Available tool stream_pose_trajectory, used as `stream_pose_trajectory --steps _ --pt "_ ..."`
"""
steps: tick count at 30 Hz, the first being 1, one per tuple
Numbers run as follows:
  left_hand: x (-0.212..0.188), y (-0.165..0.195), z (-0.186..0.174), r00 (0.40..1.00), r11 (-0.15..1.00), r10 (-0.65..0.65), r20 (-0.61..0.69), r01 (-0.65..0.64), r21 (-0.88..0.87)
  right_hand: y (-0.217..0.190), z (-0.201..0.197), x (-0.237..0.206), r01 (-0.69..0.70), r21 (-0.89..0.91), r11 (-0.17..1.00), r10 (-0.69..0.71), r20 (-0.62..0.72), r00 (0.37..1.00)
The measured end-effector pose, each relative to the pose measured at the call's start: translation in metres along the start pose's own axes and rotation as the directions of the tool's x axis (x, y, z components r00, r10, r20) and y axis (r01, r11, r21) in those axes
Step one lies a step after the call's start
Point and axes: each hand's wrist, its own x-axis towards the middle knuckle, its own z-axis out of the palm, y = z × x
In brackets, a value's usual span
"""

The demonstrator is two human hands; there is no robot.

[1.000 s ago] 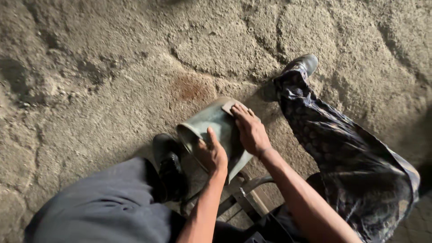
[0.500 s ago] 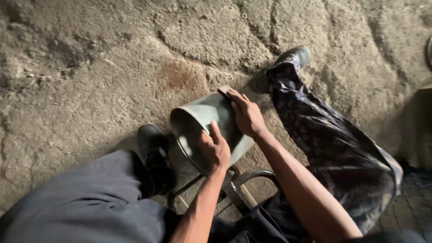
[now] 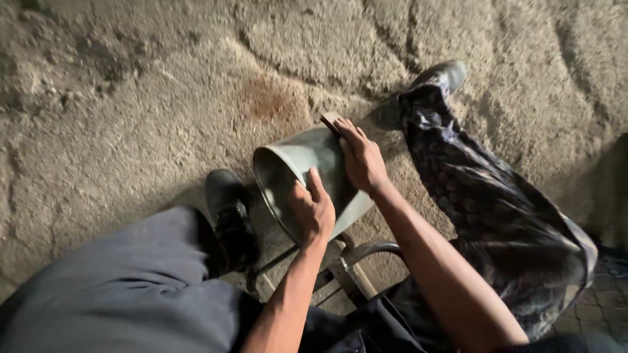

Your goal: The person scrubs the exterior of a metal bucket with a small abrasive pad while seated on the ground. The bucket is rotated by hand to access different areas during the cleaning process.

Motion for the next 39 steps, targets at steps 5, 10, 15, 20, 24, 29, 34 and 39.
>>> stream_pose_trajectory --steps 5,10,15,20,24,29,34,39 --pt "0.007 -0.01 0.001 1.0 0.996 -0.01 0.004 0.011 -0.091 -0.011 0.005 -0.019 0.033 0.044 0.998 -0.032 -0.015 0.999" --pt "0.01 -0.023 0.007 0.997 0.995 0.035 -0.064 -0.041 -0.093 -0.045 0.01 -0.105 0.007 0.095 0.995 -0.002 -0.049 0.999" --pt "-0.001 -0.013 0.003 0.997 0.991 0.077 -0.015 -0.078 -0.111 -0.003 -0.003 -0.014 -0.028 0.028 0.999 0.028 0.008 1.0" --pt "0.007 -0.002 -0.001 1.0 0.998 -0.011 0.013 0.012 -0.063 0.001 -0.004 0.0 -0.02 -0.002 1.0 0.02 0.015 1.0" --pt "0.01 -0.012 -0.004 0.998 0.997 0.048 -0.038 -0.051 -0.062 -0.037 0.006 -0.085 0.029 0.049 0.998 -0.028 -0.034 0.999" --pt "0.005 -0.01 -0.002 0.998 0.998 0.06 0.011 -0.06 -0.013 -0.02 -0.001 -0.068 0.072 -0.013 0.997 -0.072 -0.07 0.995" --pt "0.008 0.001 0.0 0.996 0.993 0.079 0.03 -0.076 -0.091 0.015 -0.01 0.012 0.012 -0.035 0.999 -0.012 0.006 1.0" --pt "0.01 -0.012 0.002 0.992 0.983 0.125 -0.024 -0.127 -0.13 -0.028 -0.001 -0.064 0.08 0.024 0.997 -0.078 -0.055 0.995"
